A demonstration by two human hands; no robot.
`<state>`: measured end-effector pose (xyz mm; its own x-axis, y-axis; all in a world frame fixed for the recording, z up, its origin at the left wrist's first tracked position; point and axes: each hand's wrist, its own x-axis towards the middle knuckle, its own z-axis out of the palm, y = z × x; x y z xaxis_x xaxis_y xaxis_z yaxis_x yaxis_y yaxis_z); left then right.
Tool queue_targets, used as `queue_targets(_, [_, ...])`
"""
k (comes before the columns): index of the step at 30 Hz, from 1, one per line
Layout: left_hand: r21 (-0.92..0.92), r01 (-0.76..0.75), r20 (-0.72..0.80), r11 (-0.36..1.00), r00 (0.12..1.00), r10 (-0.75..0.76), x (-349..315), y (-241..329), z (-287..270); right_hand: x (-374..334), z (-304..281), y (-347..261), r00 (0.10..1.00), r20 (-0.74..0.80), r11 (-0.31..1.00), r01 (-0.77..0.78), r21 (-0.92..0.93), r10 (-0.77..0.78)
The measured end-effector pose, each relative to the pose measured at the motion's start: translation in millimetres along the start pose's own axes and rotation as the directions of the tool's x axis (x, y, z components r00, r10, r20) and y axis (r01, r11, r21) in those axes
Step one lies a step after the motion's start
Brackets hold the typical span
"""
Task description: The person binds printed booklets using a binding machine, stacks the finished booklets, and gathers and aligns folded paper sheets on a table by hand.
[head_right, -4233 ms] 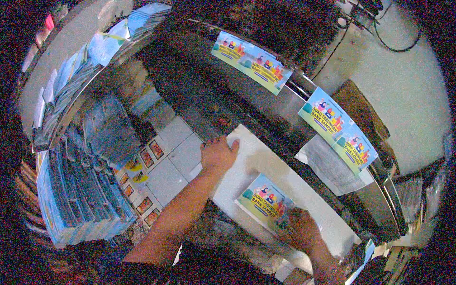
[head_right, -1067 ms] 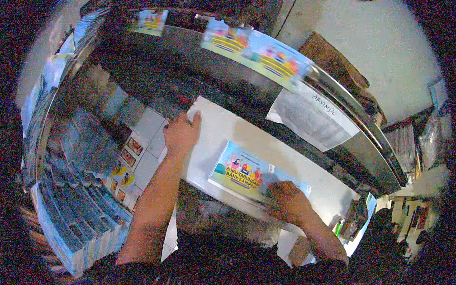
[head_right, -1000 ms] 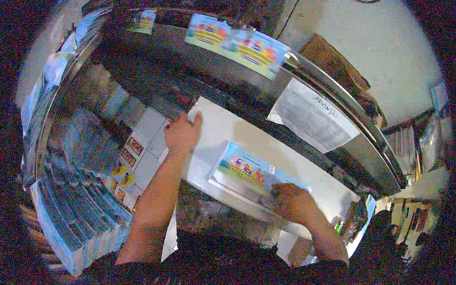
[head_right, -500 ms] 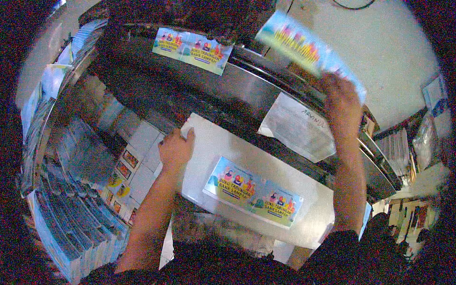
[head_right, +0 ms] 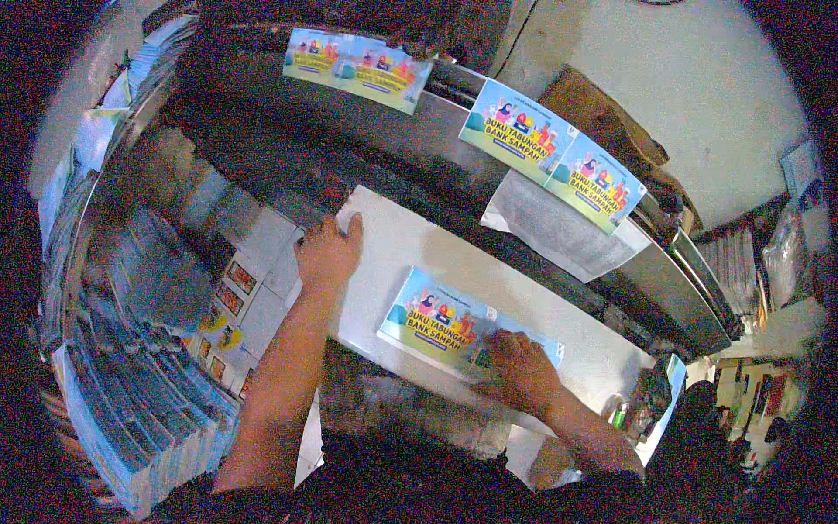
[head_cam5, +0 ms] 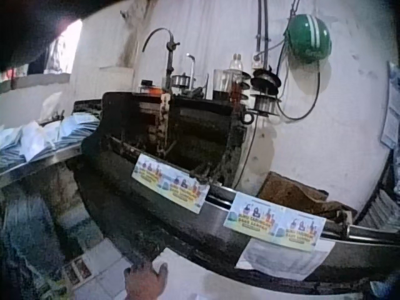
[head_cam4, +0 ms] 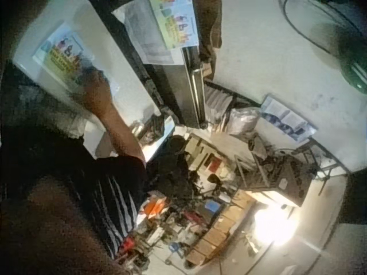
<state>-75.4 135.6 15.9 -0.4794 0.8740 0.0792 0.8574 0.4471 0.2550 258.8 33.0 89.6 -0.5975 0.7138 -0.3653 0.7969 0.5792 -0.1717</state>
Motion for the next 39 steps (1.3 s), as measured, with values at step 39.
queue_targets(39, [-0.021, 0.028, 0.052, 0.999, 0.998, -0.027, 1, -4, 1, 39, -45, 51, 0.973, -0.228, 0.998, -0.026, -0.059, 0.012])
